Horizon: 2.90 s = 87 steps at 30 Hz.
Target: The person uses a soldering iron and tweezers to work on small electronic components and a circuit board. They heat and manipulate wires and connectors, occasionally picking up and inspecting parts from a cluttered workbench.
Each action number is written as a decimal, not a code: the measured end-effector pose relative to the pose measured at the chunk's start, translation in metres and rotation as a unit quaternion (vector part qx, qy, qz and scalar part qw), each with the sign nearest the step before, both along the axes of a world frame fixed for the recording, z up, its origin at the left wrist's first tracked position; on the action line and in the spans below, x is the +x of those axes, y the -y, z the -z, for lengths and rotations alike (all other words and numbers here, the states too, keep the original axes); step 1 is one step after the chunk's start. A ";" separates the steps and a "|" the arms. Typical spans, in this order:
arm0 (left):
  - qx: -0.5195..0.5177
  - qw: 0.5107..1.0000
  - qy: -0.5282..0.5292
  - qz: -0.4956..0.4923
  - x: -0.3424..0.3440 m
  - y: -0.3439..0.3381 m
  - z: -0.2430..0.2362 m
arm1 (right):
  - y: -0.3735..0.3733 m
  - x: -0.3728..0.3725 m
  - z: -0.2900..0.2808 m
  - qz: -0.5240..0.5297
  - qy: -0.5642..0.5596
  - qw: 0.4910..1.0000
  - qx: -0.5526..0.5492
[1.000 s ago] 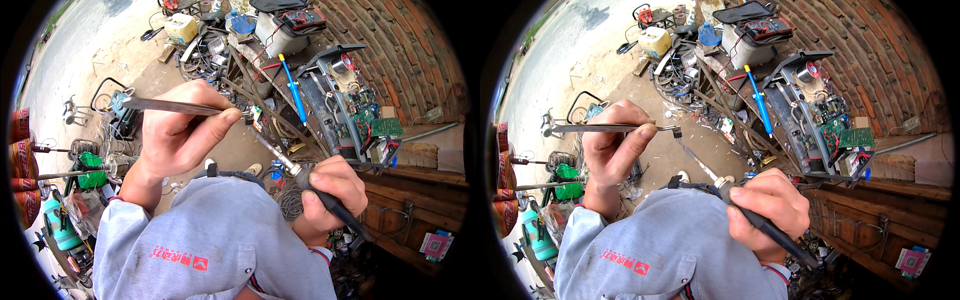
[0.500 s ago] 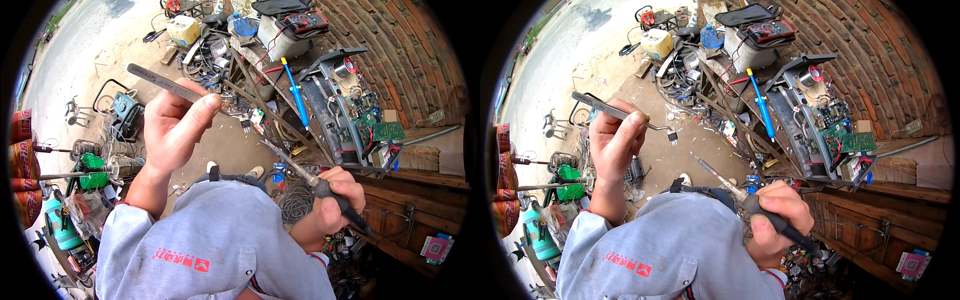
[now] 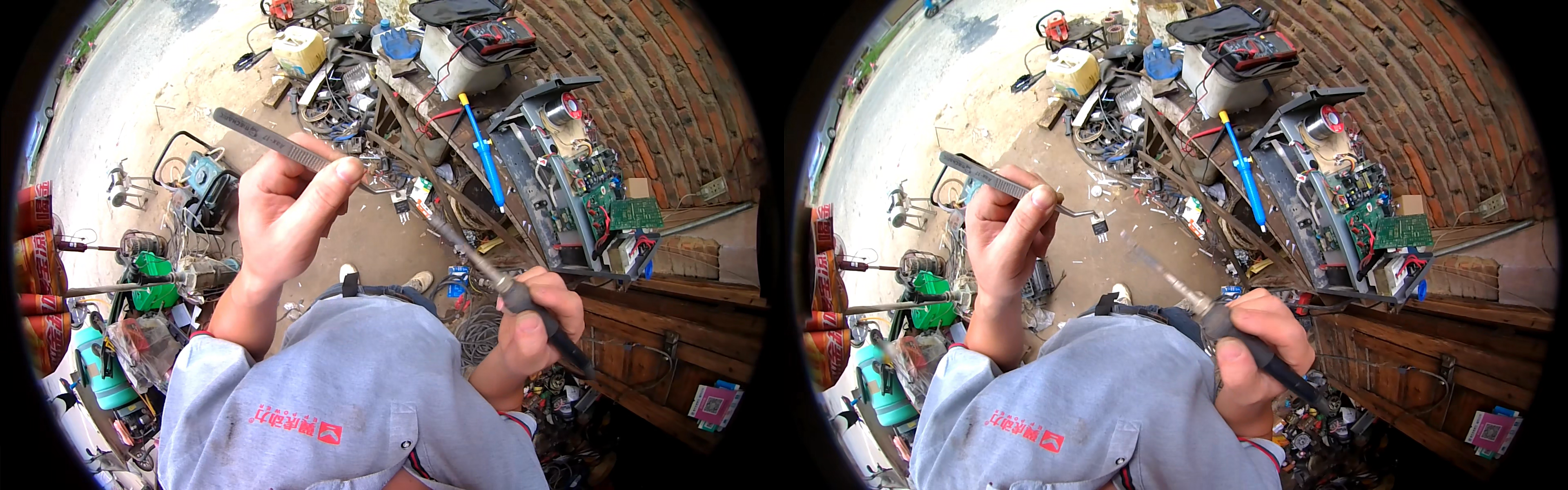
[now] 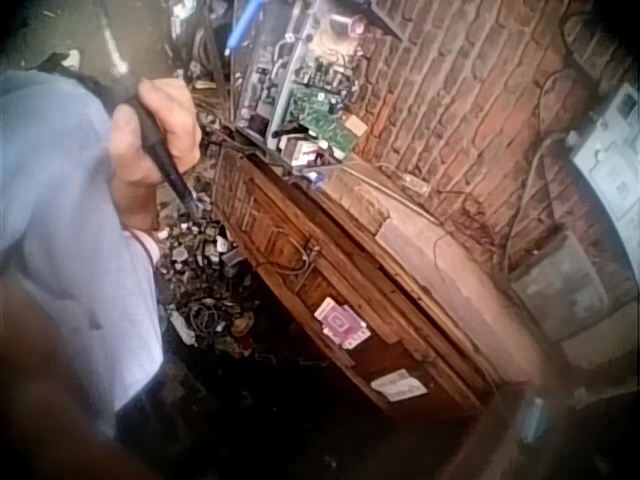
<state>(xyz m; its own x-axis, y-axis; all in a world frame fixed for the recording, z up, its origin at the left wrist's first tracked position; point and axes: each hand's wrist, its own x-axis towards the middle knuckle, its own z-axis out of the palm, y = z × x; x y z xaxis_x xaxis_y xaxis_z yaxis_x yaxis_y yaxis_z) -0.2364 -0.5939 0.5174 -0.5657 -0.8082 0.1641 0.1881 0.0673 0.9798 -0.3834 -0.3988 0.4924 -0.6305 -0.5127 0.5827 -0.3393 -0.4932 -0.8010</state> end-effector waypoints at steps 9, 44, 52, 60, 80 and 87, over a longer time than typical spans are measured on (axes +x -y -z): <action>0.100 0.993 -0.049 0.036 -0.005 -0.006 0.019 | 0.006 0.003 0.020 -0.030 0.048 0.998 0.003; 0.141 0.941 0.053 0.302 -0.199 0.016 0.235 | -0.078 -0.021 0.067 0.308 -0.009 0.941 0.138; 0.151 0.914 0.117 0.359 -0.243 0.010 0.307 | -0.089 -0.069 0.080 0.269 -0.096 0.925 0.249; 0.039 0.935 0.086 0.341 -0.271 0.019 0.301 | -0.070 -0.081 0.088 0.257 -0.067 0.930 0.256; -0.043 0.904 -0.020 0.424 -0.349 0.064 0.238 | 0.006 -0.032 0.095 0.434 -0.016 0.861 0.263; 0.138 0.883 -0.062 0.444 -0.334 0.066 0.189 | 0.029 -0.041 0.102 0.474 -0.028 0.854 0.213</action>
